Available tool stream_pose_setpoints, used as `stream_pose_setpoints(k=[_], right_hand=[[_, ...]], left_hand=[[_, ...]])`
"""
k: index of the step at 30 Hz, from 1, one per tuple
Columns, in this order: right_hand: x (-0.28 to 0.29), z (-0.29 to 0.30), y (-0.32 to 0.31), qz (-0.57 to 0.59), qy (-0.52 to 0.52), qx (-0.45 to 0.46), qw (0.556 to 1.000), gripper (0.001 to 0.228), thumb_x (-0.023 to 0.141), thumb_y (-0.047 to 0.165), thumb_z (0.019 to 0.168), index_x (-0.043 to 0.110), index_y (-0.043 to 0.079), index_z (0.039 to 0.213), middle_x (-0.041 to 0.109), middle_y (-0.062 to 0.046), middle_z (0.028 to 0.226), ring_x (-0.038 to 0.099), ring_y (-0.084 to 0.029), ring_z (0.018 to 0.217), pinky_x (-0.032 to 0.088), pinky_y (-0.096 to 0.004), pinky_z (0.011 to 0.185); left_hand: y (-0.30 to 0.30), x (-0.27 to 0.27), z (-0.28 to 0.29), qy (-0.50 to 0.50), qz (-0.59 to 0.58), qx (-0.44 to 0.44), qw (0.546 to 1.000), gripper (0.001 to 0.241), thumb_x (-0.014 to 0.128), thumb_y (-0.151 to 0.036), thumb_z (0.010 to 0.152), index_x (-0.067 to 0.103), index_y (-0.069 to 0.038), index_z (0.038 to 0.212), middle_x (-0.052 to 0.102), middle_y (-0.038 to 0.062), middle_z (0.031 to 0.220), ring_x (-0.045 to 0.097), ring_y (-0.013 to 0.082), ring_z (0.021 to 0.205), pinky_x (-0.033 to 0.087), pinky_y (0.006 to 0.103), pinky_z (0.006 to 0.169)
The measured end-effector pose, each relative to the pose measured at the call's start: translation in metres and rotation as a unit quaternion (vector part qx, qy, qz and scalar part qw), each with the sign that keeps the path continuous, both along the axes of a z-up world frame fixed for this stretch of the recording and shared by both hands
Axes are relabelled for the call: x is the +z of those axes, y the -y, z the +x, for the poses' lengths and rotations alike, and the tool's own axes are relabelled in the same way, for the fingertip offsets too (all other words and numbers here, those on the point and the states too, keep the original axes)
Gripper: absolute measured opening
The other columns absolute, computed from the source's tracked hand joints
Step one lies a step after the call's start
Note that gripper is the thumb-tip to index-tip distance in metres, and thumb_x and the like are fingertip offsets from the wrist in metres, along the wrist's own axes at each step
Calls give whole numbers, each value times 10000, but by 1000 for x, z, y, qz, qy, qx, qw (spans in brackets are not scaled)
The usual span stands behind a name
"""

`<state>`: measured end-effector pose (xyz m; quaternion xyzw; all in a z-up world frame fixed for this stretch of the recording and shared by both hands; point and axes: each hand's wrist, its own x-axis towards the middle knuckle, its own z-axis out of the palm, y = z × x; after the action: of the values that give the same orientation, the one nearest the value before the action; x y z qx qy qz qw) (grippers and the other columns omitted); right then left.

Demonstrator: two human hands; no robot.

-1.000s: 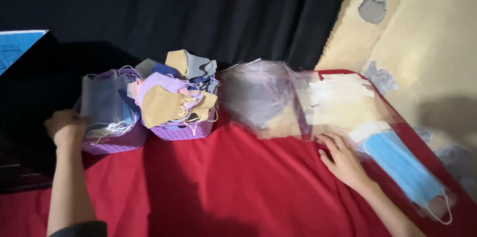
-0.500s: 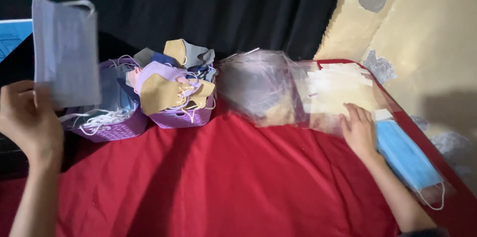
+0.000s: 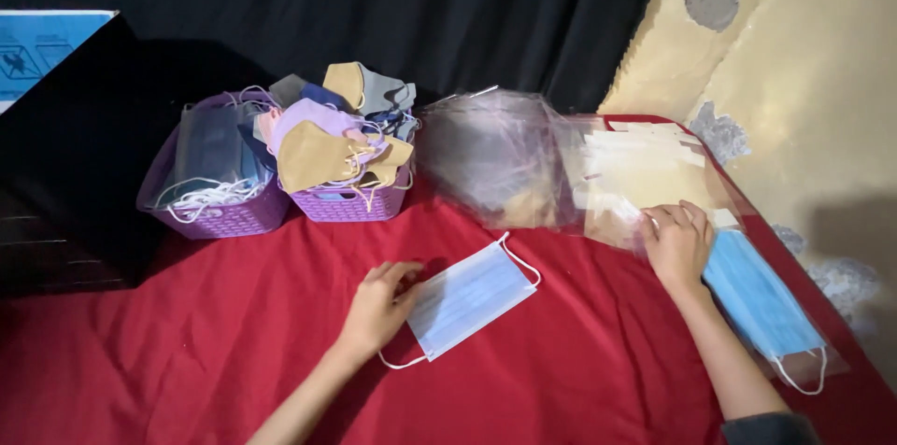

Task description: The person is individually packing blue surgical masks into clear plastic sleeves on a red surface.

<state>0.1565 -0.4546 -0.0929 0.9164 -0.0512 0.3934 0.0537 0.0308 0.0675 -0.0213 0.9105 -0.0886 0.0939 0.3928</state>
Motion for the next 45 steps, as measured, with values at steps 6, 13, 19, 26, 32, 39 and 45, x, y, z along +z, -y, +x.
stream_pose_setpoints(k=[6,13,19,26,32,39,45], right_hand=[[34,-16,-32,68,63,83,992,71,736,352,1006,779,327,1056,720,120,1088,592,-156,1294,469,-355,1089],[125,-100,-162,113,79,267,954,79,761,254,947,781,236,1022,725,67,1063,602,-276,1267,462,-421,1105],[136,-139,-226,-1,115,389,914,122,714,199,930,765,221,1039,702,64,1124,581,-325,1282,436,-473,1050],[112,-139,-242,-1,89,487,869,246,701,179,906,760,254,1132,672,10,1296,569,-313,1311,412,-514,1081],[113,-134,-233,155,13,488,859,408,663,133,935,660,109,1342,609,-134,1352,592,-360,1256,469,-491,1033],[67,-92,-197,213,-92,431,872,395,672,188,961,660,149,1354,668,-83,1304,613,-321,1242,449,-472,1063],[90,-124,-223,49,-188,428,883,494,580,354,1006,541,277,1493,476,-49,1574,363,-367,1470,295,-632,1117]], left_hand=[[36,49,-14,46,-56,-46,996,277,668,-312,967,738,-167,1194,700,100,1164,670,348,1081,553,454,944],[74,60,-25,-179,-397,-114,893,420,630,-393,985,725,-126,1295,746,133,1175,667,224,1154,526,399,1001],[78,61,-32,-197,-482,-146,841,752,674,-415,972,430,40,1518,598,290,1374,489,395,1392,305,566,1152],[74,40,-24,-219,-561,-60,796,431,703,-214,925,697,-34,1317,730,203,1133,712,245,1043,532,400,1002],[65,36,-17,-162,-586,-27,793,318,609,-119,965,726,-3,1237,774,179,1038,742,206,972,583,357,916],[35,48,-4,-75,-625,51,776,241,636,-166,1000,726,-8,1157,771,211,1033,761,268,964,611,402,896],[11,55,3,-32,-644,77,761,183,630,-171,1014,693,-18,1092,773,186,1010,773,272,937,625,377,866]])
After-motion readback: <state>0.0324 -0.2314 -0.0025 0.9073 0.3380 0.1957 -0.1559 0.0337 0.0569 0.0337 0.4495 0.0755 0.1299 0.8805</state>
